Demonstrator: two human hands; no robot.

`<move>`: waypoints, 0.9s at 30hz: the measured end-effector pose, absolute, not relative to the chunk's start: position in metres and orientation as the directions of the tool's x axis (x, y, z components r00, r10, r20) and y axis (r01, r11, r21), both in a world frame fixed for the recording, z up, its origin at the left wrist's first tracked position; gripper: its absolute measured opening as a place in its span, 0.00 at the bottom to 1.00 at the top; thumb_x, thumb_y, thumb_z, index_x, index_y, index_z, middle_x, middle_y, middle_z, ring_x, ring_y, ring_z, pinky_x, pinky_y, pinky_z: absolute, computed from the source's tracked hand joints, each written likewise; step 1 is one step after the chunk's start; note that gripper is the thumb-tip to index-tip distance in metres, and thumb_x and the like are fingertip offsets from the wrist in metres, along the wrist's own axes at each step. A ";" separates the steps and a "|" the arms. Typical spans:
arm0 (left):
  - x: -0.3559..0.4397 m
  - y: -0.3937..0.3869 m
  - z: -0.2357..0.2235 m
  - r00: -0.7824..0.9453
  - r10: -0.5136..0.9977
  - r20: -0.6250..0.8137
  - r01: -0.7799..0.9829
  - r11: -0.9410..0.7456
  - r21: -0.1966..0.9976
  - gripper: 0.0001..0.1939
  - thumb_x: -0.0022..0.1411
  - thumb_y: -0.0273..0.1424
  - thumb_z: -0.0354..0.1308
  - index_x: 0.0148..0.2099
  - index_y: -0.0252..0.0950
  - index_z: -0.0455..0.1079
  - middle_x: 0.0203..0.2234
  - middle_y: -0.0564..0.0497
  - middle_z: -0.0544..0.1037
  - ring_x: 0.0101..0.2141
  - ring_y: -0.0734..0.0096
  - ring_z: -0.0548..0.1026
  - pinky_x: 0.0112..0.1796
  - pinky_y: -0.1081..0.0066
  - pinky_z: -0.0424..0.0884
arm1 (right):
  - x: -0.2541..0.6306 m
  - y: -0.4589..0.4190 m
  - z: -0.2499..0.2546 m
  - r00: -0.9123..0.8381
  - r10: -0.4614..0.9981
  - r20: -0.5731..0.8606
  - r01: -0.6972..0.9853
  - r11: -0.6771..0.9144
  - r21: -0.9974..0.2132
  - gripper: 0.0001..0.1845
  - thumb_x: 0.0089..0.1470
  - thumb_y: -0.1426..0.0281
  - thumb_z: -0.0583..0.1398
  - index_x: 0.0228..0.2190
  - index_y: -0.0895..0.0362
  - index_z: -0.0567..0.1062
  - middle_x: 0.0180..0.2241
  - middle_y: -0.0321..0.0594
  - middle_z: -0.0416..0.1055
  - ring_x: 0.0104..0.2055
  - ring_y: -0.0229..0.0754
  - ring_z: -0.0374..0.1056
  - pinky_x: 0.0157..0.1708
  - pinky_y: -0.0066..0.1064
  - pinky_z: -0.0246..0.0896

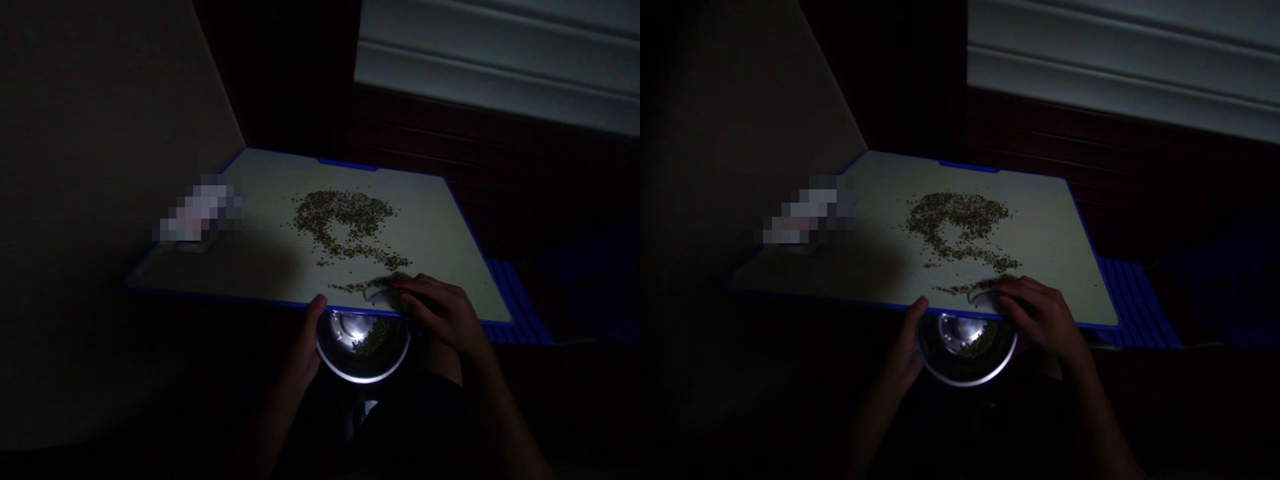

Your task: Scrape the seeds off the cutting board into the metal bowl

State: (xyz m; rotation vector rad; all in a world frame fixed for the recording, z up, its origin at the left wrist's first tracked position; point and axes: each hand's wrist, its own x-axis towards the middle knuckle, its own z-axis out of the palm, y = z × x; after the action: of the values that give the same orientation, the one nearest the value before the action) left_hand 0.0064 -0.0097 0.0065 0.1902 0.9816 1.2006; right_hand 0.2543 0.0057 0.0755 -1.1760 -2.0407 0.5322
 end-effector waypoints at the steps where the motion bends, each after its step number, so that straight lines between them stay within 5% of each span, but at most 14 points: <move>1: 0.006 -0.010 0.007 0.020 0.846 -0.533 -0.692 0.397 0.603 0.30 0.65 0.42 0.66 0.66 0.37 0.71 0.60 0.42 0.79 0.66 0.50 0.69 0.68 0.55 0.62 | 0.254 0.005 0.076 -0.330 0.872 0.360 0.582 0.489 -0.650 0.13 0.67 0.66 0.62 0.50 0.49 0.82 0.43 0.40 0.84 0.42 0.43 0.80 0.43 0.36 0.77; 20: 0.005 -0.010 0.007 0.014 0.846 -0.534 -0.689 0.395 0.608 0.28 0.64 0.41 0.68 0.63 0.37 0.72 0.59 0.42 0.80 0.66 0.52 0.70 0.66 0.58 0.65 | 0.255 0.003 0.077 -0.337 0.867 0.367 0.543 0.498 -0.677 0.10 0.65 0.67 0.64 0.47 0.49 0.83 0.43 0.39 0.85 0.41 0.43 0.82 0.42 0.35 0.78; 27: 0.006 -0.010 0.004 -0.011 0.855 -0.519 -0.686 0.371 0.625 0.30 0.62 0.43 0.69 0.64 0.40 0.73 0.58 0.42 0.80 0.67 0.49 0.68 0.66 0.56 0.65 | 0.254 0.006 0.071 -0.140 0.886 0.441 0.638 0.422 -0.645 0.12 0.66 0.65 0.61 0.48 0.47 0.82 0.43 0.40 0.84 0.43 0.45 0.80 0.42 0.41 0.76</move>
State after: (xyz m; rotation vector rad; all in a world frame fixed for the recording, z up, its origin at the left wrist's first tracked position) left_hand 0.0057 -0.0102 0.0038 0.2098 0.9968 1.2327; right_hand 0.2537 0.0064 0.0714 -1.3008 -1.8655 0.3872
